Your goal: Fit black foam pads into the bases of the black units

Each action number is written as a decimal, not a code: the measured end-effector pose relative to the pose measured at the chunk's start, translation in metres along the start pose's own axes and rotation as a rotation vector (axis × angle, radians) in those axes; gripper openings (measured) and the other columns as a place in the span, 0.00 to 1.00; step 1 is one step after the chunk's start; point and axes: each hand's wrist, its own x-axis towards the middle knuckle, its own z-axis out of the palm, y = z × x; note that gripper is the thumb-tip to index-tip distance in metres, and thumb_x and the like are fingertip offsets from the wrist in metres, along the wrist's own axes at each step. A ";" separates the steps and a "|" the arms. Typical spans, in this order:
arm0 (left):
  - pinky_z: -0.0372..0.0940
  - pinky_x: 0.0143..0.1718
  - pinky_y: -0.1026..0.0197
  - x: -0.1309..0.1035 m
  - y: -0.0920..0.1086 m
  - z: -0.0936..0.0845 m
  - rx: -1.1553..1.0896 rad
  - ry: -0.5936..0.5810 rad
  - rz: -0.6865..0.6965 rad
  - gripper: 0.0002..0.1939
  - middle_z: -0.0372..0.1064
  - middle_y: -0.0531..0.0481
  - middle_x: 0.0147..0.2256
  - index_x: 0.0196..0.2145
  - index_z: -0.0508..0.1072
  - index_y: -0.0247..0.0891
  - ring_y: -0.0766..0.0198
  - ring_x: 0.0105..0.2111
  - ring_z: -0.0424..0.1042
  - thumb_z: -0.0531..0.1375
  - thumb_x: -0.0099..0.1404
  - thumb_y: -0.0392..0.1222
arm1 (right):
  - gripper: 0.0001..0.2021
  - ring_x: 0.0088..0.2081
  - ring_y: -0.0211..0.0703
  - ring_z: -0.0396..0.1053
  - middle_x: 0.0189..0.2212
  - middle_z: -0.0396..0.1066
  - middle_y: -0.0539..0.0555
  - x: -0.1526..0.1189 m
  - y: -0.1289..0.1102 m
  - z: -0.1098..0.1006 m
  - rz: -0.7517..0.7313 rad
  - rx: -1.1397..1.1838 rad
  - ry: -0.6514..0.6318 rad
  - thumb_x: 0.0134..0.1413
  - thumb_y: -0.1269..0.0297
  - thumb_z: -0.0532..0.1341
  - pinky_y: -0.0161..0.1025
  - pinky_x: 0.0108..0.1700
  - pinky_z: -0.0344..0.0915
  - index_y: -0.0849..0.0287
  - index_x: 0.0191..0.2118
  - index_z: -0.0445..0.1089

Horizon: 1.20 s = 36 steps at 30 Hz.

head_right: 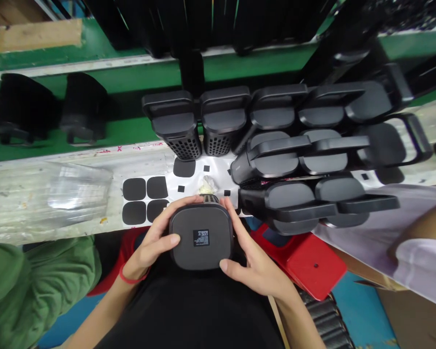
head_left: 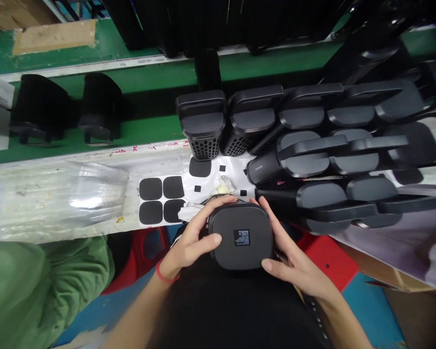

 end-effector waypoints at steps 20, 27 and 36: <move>0.61 0.58 0.55 0.013 0.011 0.014 0.038 0.302 -0.093 0.08 0.76 0.47 0.48 0.41 0.76 0.41 0.55 0.55 0.70 0.61 0.66 0.44 | 0.18 0.63 0.41 0.57 0.63 0.58 0.48 0.019 -0.009 0.012 -0.027 0.033 0.274 0.65 0.52 0.56 0.38 0.61 0.58 0.44 0.58 0.61; 0.61 0.58 0.51 0.025 0.010 0.027 -0.088 0.382 -0.076 0.05 0.79 0.48 0.42 0.31 0.72 0.39 0.54 0.52 0.73 0.63 0.64 0.41 | 0.15 0.47 0.46 0.68 0.43 0.72 0.51 0.043 -0.020 0.020 -0.014 -0.060 0.551 0.58 0.47 0.59 0.42 0.50 0.63 0.53 0.36 0.67; 0.65 0.52 0.55 0.028 0.009 0.022 -0.052 0.435 -0.085 0.06 0.79 0.47 0.42 0.33 0.73 0.40 0.56 0.45 0.77 0.63 0.64 0.44 | 0.15 0.47 0.46 0.67 0.44 0.71 0.51 0.052 -0.029 0.021 -0.009 -0.093 0.489 0.61 0.47 0.55 0.43 0.53 0.64 0.52 0.42 0.68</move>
